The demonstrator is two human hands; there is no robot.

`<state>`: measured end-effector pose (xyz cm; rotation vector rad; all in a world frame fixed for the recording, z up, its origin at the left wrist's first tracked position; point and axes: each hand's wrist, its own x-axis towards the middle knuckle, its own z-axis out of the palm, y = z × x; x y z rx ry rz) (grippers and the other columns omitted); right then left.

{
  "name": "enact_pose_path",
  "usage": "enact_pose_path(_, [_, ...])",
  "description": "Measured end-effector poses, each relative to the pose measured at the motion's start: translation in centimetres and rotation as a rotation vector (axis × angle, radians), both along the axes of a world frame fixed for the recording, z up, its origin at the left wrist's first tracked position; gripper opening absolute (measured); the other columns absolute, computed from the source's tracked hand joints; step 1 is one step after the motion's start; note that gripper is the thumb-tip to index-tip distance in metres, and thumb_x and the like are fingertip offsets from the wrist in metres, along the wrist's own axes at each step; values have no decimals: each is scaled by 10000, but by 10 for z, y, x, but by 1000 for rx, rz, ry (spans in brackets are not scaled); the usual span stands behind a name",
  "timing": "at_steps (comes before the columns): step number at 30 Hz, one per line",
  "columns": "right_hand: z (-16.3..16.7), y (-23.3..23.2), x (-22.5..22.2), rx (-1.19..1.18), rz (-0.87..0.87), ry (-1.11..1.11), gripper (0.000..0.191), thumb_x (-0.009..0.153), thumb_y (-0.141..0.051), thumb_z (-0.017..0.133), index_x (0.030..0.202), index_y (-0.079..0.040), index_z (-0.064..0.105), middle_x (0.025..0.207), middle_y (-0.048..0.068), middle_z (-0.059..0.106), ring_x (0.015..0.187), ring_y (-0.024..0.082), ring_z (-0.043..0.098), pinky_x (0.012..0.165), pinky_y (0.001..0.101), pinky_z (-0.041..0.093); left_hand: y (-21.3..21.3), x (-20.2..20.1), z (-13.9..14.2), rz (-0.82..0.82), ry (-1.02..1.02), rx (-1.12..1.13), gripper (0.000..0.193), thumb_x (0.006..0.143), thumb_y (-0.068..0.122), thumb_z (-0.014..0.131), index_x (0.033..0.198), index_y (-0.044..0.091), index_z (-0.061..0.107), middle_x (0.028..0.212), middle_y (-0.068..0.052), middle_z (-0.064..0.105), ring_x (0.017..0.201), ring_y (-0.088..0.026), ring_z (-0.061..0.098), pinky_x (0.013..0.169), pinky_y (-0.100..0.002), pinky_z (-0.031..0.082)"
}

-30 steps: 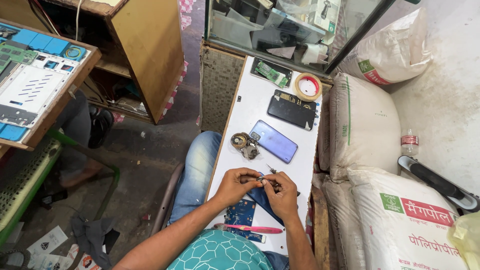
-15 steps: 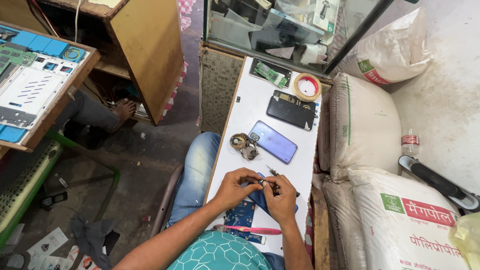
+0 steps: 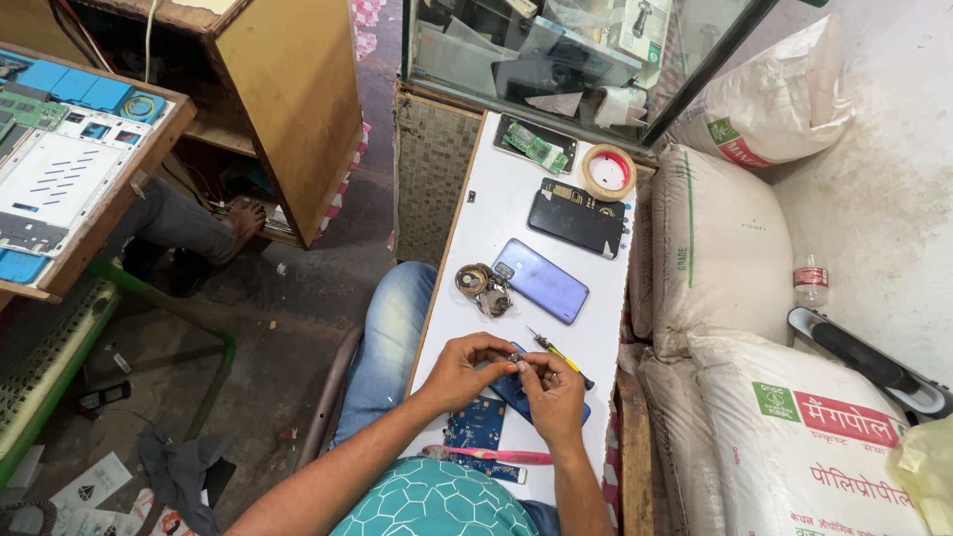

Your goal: The person sits at a workbench and works on a small phone component, holding and repositioning it with both hands and using a screwdriver on it. A blue smartphone, a circuit board, and tape lie on the bench as the person continues the fine assembly work.

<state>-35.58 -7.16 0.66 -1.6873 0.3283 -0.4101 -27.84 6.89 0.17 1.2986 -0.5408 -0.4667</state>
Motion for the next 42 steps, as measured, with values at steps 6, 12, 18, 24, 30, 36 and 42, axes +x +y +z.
enact_pose_path(6, [-7, -1, -3, -38, -39, 6, 102, 921, -40, 730, 999, 24, 715, 820, 23, 711, 681, 43, 613, 585, 186, 488, 0, -1, -1, 1, -48, -1, 279, 908, 95, 760, 1167, -2, 728, 1055, -95, 767, 976, -142, 733, 805, -261, 602])
enact_pose_path(12, [-13, -7, -7, -140, -33, -37, 92, 934, -34, 687, 1014, 1, 715, 805, -8, 675, 668, 14, 581, 572, 169, 471, -1, 0, 1, -4, -23, 8, 281, 905, 97, 756, 1167, -3, 731, 1080, -101, 750, 1008, -160, 740, 813, -261, 609])
enact_pose_path(18, [-15, -9, -6, -146, -52, -21, 78, 931, -23, 712, 997, 15, 731, 814, 24, 649, 628, 24, 519, 531, 186, 409, -2, -1, 5, -11, -9, 28, 276, 903, 90, 764, 1160, -6, 729, 1057, -116, 773, 990, -160, 741, 794, -267, 607])
enact_pose_path(24, [-7, -9, -5, -229, -27, -89, 84, 906, -14, 708, 979, 24, 721, 930, 36, 626, 723, 43, 603, 580, 180, 493, -5, -1, 2, -18, 40, -60, 298, 926, 69, 733, 1204, -34, 700, 1070, -126, 773, 991, -152, 744, 852, -255, 615])
enact_pose_path(30, [-7, -21, -7, -276, -7, -28, 53, 900, 2, 728, 950, 18, 722, 898, 56, 618, 741, 88, 600, 621, 222, 488, -14, -2, -14, -51, 173, -22, 304, 953, 44, 694, 1245, -39, 700, 1002, -124, 797, 885, -126, 708, 759, -243, 562])
enact_pose_path(36, [-14, -24, -7, -85, 74, -34, 69, 940, -20, 709, 1002, 4, 727, 934, 22, 623, 785, 53, 603, 667, 211, 483, -16, -1, -28, -50, 208, -48, 267, 951, -5, 676, 1210, -66, 692, 1000, -129, 782, 934, -130, 739, 813, -230, 595])
enact_pose_path(42, [-23, -25, -9, -29, 66, 4, 66, 964, -29, 696, 1013, 5, 723, 890, 17, 671, 741, 39, 575, 659, 198, 461, -13, -1, -34, -55, 198, -24, 273, 957, 10, 684, 1218, -67, 685, 999, -146, 781, 951, -141, 746, 811, -225, 596])
